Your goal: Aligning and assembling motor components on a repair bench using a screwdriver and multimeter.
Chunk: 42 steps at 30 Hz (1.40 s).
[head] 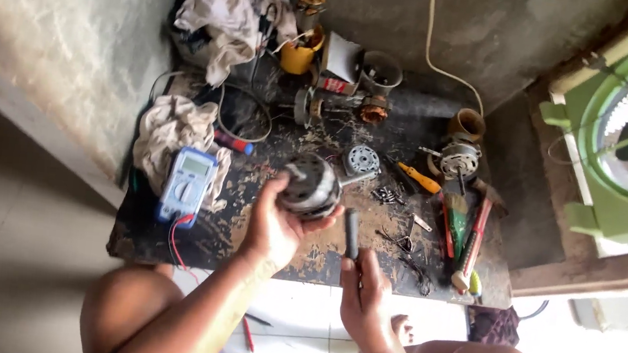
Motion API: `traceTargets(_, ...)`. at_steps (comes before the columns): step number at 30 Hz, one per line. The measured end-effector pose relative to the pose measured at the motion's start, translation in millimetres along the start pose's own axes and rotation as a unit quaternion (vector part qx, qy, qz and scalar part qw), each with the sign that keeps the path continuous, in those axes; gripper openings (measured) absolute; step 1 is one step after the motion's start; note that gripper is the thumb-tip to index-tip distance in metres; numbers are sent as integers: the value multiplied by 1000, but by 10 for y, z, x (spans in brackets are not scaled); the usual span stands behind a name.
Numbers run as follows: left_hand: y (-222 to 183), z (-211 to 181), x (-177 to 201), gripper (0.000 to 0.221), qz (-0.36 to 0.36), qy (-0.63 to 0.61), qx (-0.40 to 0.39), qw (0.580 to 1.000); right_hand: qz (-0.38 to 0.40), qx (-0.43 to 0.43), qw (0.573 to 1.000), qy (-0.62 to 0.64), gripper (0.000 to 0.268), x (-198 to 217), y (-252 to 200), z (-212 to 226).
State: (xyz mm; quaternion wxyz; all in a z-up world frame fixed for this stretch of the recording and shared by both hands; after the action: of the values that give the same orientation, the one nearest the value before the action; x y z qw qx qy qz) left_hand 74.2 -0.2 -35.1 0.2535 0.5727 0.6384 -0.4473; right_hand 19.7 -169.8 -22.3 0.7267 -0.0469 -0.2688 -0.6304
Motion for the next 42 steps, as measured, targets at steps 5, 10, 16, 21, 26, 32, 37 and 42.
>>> traceTargets(5,-7,-166,-134,66,84,-79,0,993,15,9,998,60,24,-20,-169,-66)
traceTargets(10,-194,-401,-359,63,300,-204,17,932,54,-29,993,104,27,-172,-366,-237)
traceTargets(16,-352,-527,-575,68,356,-239,8,903,109,13,993,40,33,-323,-453,-57)
traceTargets(21,-391,-533,-586,67,357,-223,9,907,128,34,991,21,33,-416,-460,28)
traceTargets(26,-360,-542,-611,68,332,-179,6,926,106,-39,993,-15,32,-445,-396,-410)
traceTargets(32,-159,-512,-275,66,244,-129,-45,960,27,-134,984,-111,23,-189,-194,-987)
traceTargets(37,-186,-586,-173,62,3,-36,-88,995,8,-115,951,-287,26,-87,-100,-1295)
traceTargets(42,-96,-500,-16,55,-21,-22,-111,993,-12,-65,932,-357,26,-66,53,-1303)
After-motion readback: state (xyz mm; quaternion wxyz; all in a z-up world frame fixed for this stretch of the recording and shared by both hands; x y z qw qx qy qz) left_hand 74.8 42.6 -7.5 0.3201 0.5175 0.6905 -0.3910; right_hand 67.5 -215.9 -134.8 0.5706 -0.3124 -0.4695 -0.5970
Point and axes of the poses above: each hand's wrist, its own y-axis towards the middle knuckle, its own x-axis out of the back of the hand, z = x × y, the point moved 8 cm from there along y, towards the middle knuckle, and after that the axes turned 4 degrees about y, right-handed, at the moved point
